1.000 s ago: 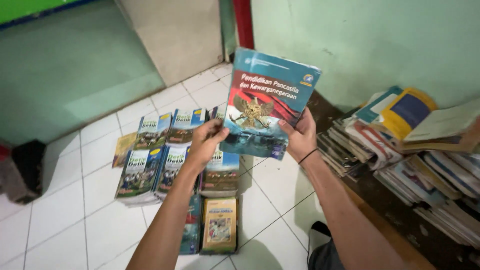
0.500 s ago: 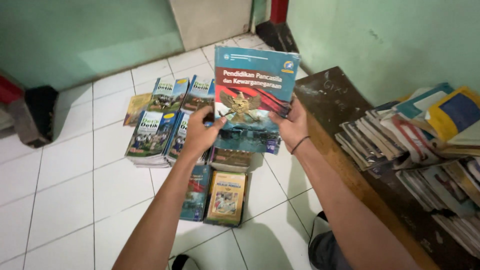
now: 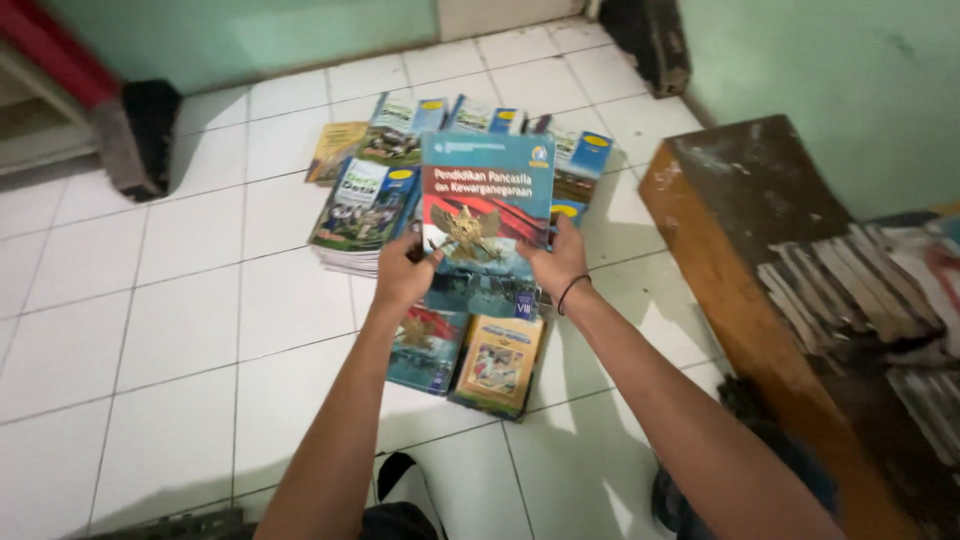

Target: Sorting and stacking various books from a large pile onto the floor.

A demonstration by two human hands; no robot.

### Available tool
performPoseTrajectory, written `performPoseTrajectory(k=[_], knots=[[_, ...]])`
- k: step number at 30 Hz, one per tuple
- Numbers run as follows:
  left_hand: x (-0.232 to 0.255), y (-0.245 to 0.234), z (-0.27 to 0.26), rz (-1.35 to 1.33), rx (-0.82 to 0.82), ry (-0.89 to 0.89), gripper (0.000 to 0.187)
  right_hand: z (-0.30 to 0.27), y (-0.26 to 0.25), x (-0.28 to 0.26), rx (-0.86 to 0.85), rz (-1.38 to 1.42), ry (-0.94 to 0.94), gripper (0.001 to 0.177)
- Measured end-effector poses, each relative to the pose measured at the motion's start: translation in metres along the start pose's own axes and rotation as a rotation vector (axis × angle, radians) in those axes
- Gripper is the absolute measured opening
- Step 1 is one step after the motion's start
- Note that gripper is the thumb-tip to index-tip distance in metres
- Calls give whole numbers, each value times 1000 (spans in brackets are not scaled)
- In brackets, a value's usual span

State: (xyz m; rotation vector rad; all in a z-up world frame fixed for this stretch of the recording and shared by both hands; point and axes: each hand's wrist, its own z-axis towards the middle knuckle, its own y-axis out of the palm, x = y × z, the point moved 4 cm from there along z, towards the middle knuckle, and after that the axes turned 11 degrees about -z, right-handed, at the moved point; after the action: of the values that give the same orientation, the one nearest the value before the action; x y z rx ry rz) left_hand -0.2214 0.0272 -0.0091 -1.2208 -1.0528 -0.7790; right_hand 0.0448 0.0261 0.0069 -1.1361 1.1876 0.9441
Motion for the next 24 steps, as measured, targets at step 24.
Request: performPoseTrajectory(k=[24], knots=[[-248,-39,14,140,-31,-463,41,-32,133,145,-335,-559,206,40]])
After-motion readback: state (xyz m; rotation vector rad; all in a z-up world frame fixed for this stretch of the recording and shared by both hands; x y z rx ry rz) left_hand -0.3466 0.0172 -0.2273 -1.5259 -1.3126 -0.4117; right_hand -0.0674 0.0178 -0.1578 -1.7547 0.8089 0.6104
